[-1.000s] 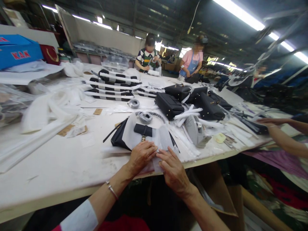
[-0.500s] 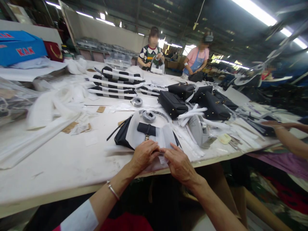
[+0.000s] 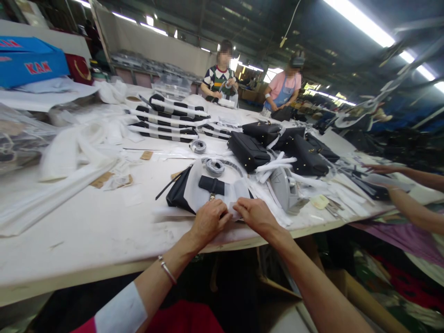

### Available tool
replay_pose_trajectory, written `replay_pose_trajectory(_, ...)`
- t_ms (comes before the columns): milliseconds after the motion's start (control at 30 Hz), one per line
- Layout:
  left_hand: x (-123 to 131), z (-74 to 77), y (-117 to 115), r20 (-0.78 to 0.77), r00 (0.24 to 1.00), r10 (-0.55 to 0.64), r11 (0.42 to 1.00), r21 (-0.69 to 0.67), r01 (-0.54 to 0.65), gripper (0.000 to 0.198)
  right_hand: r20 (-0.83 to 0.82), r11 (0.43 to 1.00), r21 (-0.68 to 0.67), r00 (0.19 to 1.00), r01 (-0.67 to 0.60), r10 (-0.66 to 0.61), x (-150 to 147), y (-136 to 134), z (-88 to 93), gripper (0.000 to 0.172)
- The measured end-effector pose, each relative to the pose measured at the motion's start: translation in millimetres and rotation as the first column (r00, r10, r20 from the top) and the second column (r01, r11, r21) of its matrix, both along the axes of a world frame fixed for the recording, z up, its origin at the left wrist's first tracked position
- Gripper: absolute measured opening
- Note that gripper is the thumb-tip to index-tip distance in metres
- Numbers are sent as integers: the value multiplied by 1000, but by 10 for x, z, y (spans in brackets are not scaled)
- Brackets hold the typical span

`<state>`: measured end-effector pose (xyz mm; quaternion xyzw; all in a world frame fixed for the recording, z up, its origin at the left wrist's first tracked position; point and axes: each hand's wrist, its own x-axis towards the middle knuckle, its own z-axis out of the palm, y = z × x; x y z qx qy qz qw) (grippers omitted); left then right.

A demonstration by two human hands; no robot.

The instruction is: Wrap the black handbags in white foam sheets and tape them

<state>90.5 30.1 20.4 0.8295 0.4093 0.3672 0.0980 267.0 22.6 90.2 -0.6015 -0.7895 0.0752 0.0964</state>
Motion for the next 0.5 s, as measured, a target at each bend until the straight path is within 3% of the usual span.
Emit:
replay_pose_trajectory(133, 91, -53, 14, -7, 995, 99, 994, 45, -99, 19, 25, 994, -88, 998, 63, -61, -61, 198, 83, 20)
replay_pose_trajectory(267, 129, -103, 36, -6, 987, 160, 980, 122, -158, 19, -37, 991, -108, 995, 83, -88, -33, 305, -32, 9)
replay_pose_trajectory(500, 69, -107, 39, -10, 996, 86, 986, 147, -84, 19, -256, 987, -137, 960, 84, -117, 75, 386, -291, 9)
